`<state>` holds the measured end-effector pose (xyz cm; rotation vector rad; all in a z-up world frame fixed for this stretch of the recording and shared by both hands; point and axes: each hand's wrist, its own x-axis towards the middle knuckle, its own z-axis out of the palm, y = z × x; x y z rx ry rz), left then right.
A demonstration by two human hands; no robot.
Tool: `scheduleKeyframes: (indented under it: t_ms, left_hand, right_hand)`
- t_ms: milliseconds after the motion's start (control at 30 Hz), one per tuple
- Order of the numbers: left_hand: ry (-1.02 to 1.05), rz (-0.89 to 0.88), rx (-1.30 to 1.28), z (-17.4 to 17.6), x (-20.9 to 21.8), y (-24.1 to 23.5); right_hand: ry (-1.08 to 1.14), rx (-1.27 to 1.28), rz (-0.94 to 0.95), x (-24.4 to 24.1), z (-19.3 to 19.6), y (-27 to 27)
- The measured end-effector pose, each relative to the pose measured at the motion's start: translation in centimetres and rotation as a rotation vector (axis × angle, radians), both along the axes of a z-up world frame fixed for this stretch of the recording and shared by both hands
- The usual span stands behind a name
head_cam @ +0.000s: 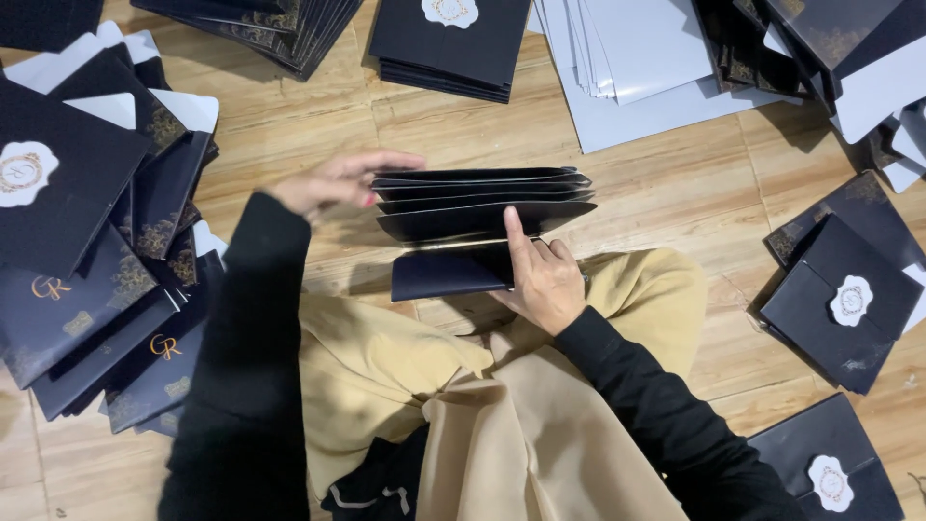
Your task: The person sits on the floor and assembles black invitation cards by inserting white inner sheets into the dark covers. They handle the cards by hand, opening the covers, placing the inserts, and stacking the finished items.
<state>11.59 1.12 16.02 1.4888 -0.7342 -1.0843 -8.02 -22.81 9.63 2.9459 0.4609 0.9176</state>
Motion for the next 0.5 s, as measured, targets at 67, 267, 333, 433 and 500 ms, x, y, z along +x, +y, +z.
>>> scheduleKeyframes:
  t_ms: [67, 267, 333, 433, 500]
  left_hand:
    - [0.045, 0.007, -0.137, -1.5, -0.8, 1.1]
    - [0.02, 0.126, -0.148, -2.5, -2.7, 1.7]
    - [0.011, 0.127, -0.21, -3.5, -2.4, 1.9]
    - [0.003, 0.155, -0.252, -4.2, -2.8, 2.1]
    - [-0.025, 0.204, -0.252, -4.4, -3.1, 1.7]
  right_hand:
    - [0.004, 0.012, 0.002, 0.0, -0.1, -0.1]
    - [0.014, 0.026, 0.003, 0.1, 0.3, 0.1]
    - [0.016, 0.006, -0.02, 0.0, 0.6, 0.2]
    - [0.032, 0.006, -0.039, 0.0, 0.7, 0.2]
    - [0.037, -0.004, -0.044, 0.2, 1.0, 0.4]
